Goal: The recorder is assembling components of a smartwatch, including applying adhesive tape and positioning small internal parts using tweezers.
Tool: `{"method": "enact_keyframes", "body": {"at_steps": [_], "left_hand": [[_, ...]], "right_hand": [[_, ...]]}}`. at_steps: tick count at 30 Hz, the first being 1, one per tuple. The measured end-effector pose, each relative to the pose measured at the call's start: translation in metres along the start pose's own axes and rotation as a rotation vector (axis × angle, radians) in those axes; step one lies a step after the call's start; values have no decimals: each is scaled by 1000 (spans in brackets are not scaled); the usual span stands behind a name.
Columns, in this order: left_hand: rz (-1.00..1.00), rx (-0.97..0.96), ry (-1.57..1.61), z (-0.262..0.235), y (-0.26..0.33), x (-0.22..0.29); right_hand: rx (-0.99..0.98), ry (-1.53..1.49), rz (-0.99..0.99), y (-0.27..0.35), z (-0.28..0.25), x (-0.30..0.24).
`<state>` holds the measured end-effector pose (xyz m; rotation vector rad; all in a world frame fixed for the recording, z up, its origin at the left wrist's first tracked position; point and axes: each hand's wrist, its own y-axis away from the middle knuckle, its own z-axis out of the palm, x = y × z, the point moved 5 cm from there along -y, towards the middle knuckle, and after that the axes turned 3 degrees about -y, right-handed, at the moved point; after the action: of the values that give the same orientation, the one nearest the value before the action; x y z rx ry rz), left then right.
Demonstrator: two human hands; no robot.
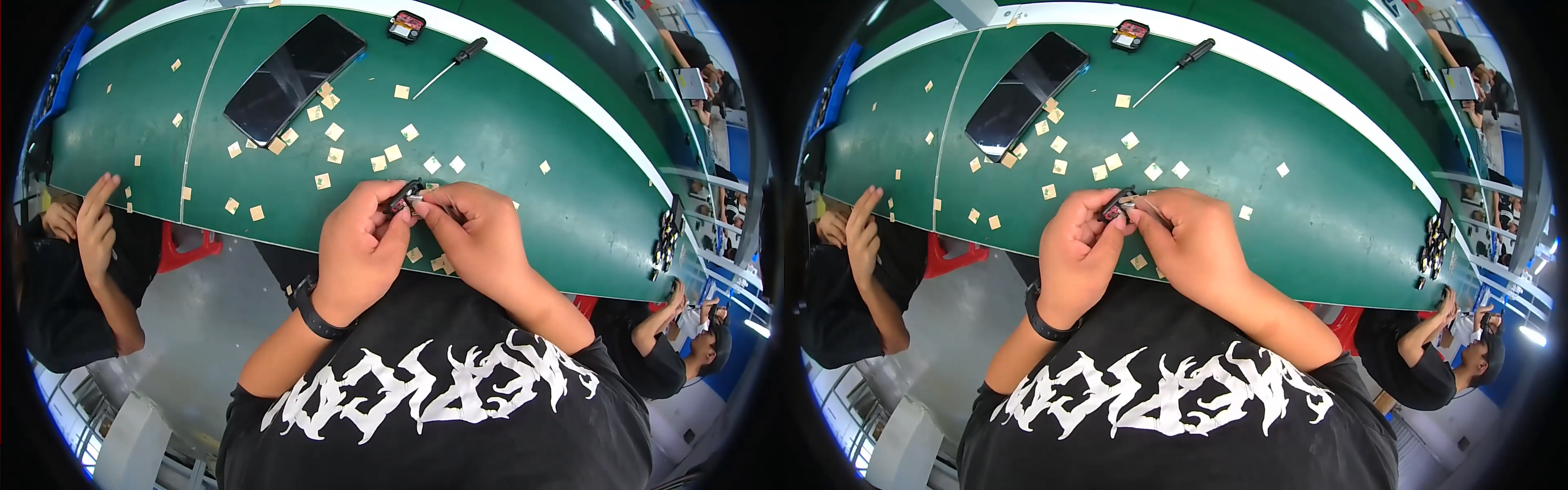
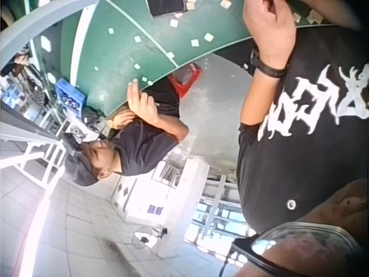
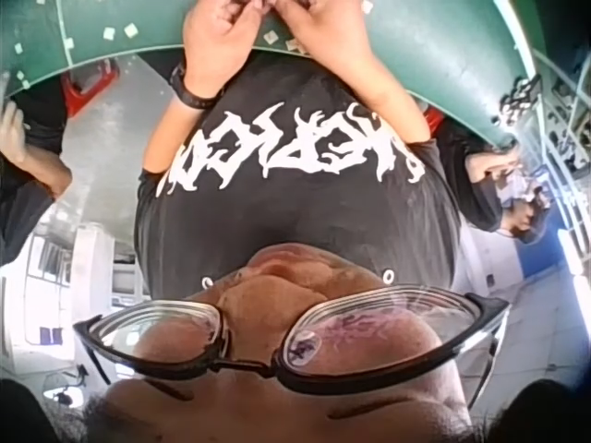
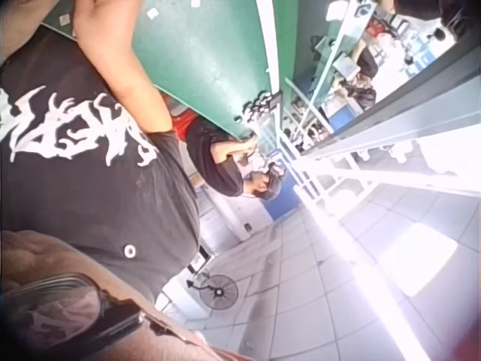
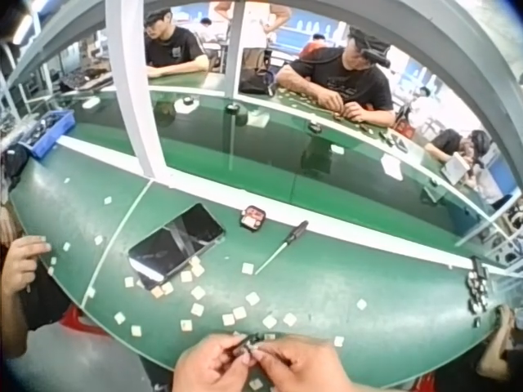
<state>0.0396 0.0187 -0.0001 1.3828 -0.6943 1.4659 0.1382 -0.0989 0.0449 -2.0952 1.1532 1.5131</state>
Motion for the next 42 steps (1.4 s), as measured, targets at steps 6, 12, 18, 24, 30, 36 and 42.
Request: {"method": "enact_keyframes", "body": {"at_steps": [6, 12, 18, 24, 30, 36, 42], "left_hand": [[0, -8, -61, -3, 0, 1], [-24, -38, 94, -9, 0, 3], [-37, -144, 240, -13, -1, 2], [-37, -142, 176, -12, -1, 0], [-56, -69, 243, -6, 2, 12], [27, -157, -163, 1, 19, 33], [144, -293, 12, 4, 38, 62]], "right_hand": [[-66, -239, 91, -4, 8, 21], [-71, -261, 257, -14, 4, 20], [-140, -362, 267, -26, 5, 21], [-217, -271, 257, -24, 8, 22], [-200, -499, 303, -11, 2, 22], [-323, -580, 332, 13, -1, 2], [-344, -697, 188, 31, -10, -30]]}}
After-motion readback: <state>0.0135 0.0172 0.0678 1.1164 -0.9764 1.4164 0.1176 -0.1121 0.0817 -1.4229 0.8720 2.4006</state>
